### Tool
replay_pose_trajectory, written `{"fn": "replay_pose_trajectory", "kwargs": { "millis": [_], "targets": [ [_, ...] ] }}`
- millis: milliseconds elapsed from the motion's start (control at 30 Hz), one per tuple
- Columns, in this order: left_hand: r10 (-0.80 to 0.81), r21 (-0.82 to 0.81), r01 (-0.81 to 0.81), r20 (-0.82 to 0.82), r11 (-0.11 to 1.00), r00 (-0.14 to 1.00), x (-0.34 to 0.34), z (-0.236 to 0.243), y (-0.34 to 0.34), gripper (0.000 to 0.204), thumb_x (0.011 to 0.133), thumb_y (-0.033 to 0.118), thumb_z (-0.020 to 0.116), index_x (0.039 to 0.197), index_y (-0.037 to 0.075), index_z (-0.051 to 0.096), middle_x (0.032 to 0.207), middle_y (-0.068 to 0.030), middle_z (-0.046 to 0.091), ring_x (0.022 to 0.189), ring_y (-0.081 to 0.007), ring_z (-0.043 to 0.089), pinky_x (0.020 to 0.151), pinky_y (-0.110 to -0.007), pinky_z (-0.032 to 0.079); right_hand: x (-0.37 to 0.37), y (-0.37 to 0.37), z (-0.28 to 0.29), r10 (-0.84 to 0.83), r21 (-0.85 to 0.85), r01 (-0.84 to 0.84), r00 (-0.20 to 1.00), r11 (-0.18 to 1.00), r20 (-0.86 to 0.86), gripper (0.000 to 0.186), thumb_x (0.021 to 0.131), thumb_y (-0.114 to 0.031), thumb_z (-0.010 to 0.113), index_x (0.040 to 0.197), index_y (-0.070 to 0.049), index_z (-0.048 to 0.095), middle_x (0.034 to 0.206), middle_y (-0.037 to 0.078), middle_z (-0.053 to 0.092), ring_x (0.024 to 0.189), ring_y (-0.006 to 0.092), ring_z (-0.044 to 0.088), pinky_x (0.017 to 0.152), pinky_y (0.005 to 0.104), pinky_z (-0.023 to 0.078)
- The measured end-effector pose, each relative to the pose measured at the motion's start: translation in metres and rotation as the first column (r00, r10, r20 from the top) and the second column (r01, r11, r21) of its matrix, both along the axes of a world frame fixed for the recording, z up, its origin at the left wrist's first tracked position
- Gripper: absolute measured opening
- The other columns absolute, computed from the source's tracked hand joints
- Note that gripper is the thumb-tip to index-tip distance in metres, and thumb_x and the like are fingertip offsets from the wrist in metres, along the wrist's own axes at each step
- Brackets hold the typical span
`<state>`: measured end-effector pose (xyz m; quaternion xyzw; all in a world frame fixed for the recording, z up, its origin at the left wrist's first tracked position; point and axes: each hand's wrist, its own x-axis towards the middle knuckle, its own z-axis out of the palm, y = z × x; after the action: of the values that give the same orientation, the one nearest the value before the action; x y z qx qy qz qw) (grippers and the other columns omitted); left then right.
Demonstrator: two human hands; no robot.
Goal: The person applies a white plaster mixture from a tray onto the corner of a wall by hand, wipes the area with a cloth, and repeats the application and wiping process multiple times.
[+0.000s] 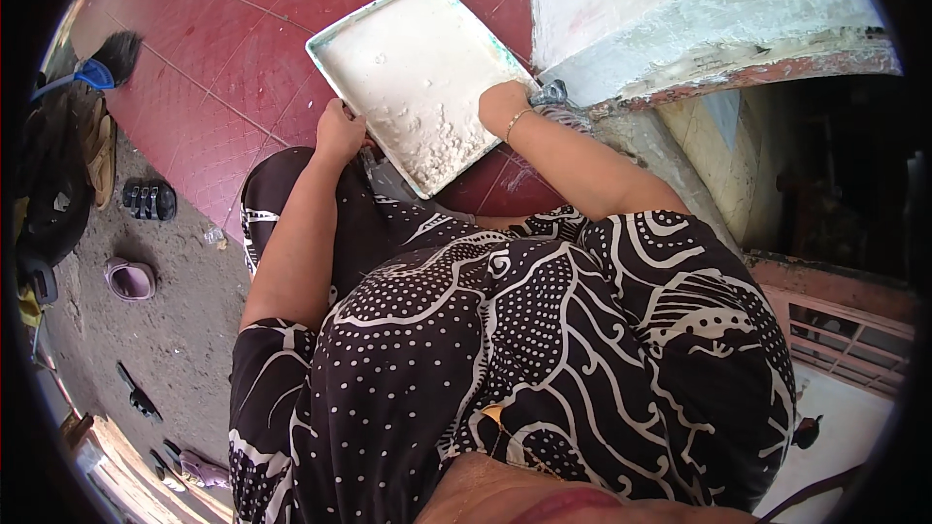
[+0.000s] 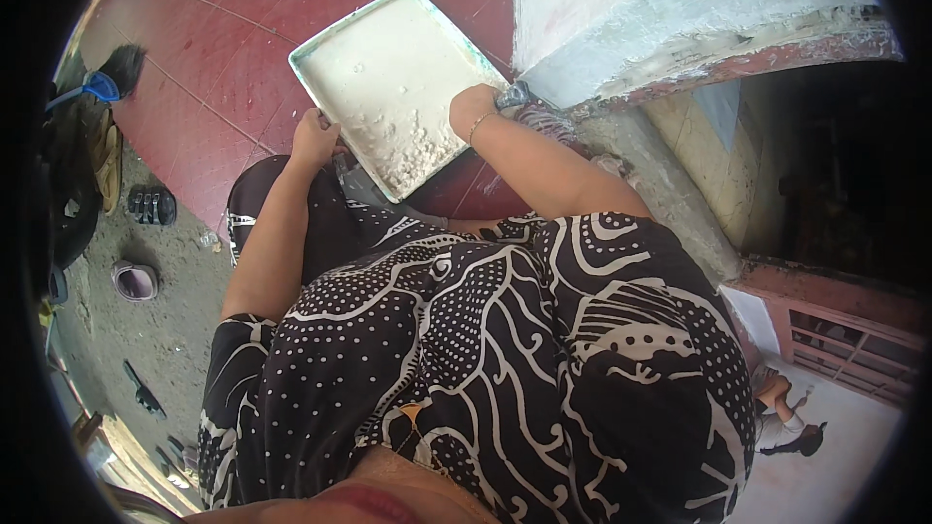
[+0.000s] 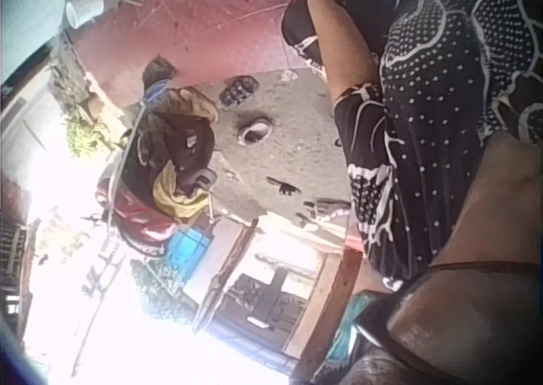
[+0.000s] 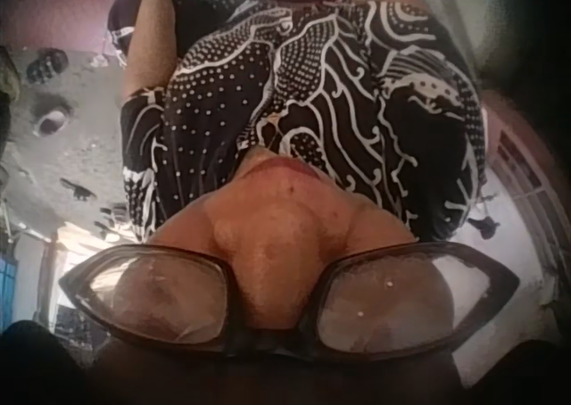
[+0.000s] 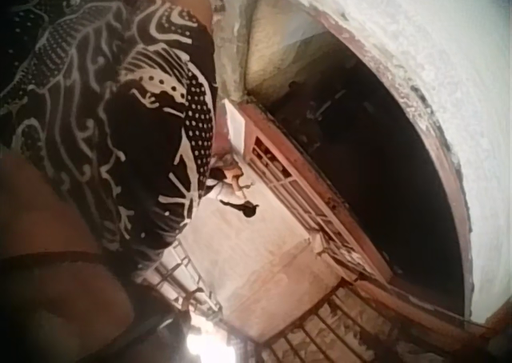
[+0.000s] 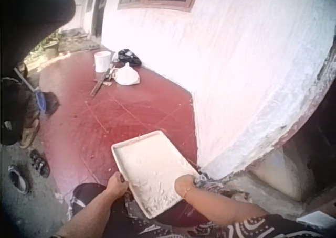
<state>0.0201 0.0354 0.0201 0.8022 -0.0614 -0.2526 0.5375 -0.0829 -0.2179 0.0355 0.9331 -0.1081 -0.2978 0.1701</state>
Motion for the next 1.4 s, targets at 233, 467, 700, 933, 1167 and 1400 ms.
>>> {"fn": "replay_pose_trajectory", "kwargs": {
  "millis": [233, 467, 700, 933, 1167, 1400],
  "targets": [
    [-0.016, 0.017, 0.016, -0.019, 1.0, 1.0, 0.001, 0.004, -0.001, 0.027, 0.084, 0.001, 0.059, 0.105, -0.011, 0.047, 0.089, -0.0212, 0.064, 0.064, -0.0272, 0.069, 0.05, -0.034, 0.057, -0.006, 0.011, 0.017, 0.014, 0.124, -0.014, 1.0, 0.992, -0.002, 0.024, 0.081, -0.014, 0.057, 0.098, -0.009, 0.074, 0.099, 0.011, 0.072, 0.09, 0.0259, 0.07, 0.067, 0.0447, 0.053],
    [-0.025, 0.047, 0.024, 0.02, 0.999, 0.999, 0.0, 0.005, -0.001, 0.026, 0.084, 0.001, 0.059, 0.104, -0.011, 0.047, 0.089, -0.022, 0.064, 0.065, -0.0276, 0.069, 0.05, -0.034, 0.056, 0.0, 0.004, 0.036, 0.012, 0.18, -0.003, 0.999, 0.984, -0.046, 0.025, 0.082, -0.014, 0.055, 0.096, -0.009, 0.074, 0.097, 0.011, 0.072, 0.089, 0.0271, 0.07, 0.073, 0.0402, 0.054],
    [-0.027, 0.033, 0.027, 0.01, 0.999, 1.0, 0.0, 0.006, 0.0, 0.026, 0.084, 0.002, 0.059, 0.103, -0.011, 0.047, 0.091, -0.0224, 0.063, 0.066, -0.0278, 0.069, 0.05, -0.034, 0.056, 0.017, -0.022, 0.028, 0.116, 0.002, -0.117, 0.987, 0.993, 0.112, 0.019, 0.078, -0.013, 0.058, 0.084, -0.006, 0.074, 0.088, 0.016, 0.071, 0.083, 0.0295, 0.07, 0.07, 0.0409, 0.054],
    [-0.049, 0.05, 0.048, 0.02, 0.998, 0.999, 0.0, 0.005, -0.001, 0.025, 0.084, 0.001, 0.058, 0.103, -0.011, 0.048, 0.09, -0.0222, 0.064, 0.065, -0.0276, 0.069, 0.051, -0.035, 0.056, -0.011, -0.033, 0.027, 0.153, 0.156, -0.16, 0.986, 0.975, 0.06, 0.021, 0.078, -0.014, 0.056, 0.086, -0.006, 0.074, 0.091, 0.016, 0.071, 0.086, 0.0301, 0.069, 0.075, 0.0411, 0.054],
    [-0.026, 0.041, 0.024, 0.035, 0.999, 0.999, 0.0, -0.004, -0.001, 0.026, 0.084, 0.002, 0.059, 0.103, -0.011, 0.048, 0.089, -0.0218, 0.064, 0.065, -0.0271, 0.068, 0.051, -0.034, 0.056, -0.006, -0.003, 0.037, 0.273, 0.197, -0.296, 0.952, 0.935, 0.138, 0.018, 0.074, -0.014, 0.059, 0.083, -0.006, 0.073, 0.085, 0.017, 0.07, 0.08, 0.0307, 0.069, 0.071, 0.0412, 0.053],
    [-0.025, 0.036, 0.025, 0.002, 0.999, 1.0, 0.0, 0.001, -0.001, 0.026, 0.084, 0.003, 0.059, 0.103, -0.011, 0.048, 0.09, -0.0217, 0.064, 0.065, -0.0271, 0.068, 0.05, -0.034, 0.056, 0.022, -0.035, 0.04, 0.16, 0.246, -0.225, 0.953, 0.943, 0.256, 0.019, 0.075, -0.019, 0.061, 0.089, -0.008, 0.066, 0.087, 0.015, 0.068, 0.089, 0.032, 0.066, 0.077, 0.0433, 0.05]
  ]
}}
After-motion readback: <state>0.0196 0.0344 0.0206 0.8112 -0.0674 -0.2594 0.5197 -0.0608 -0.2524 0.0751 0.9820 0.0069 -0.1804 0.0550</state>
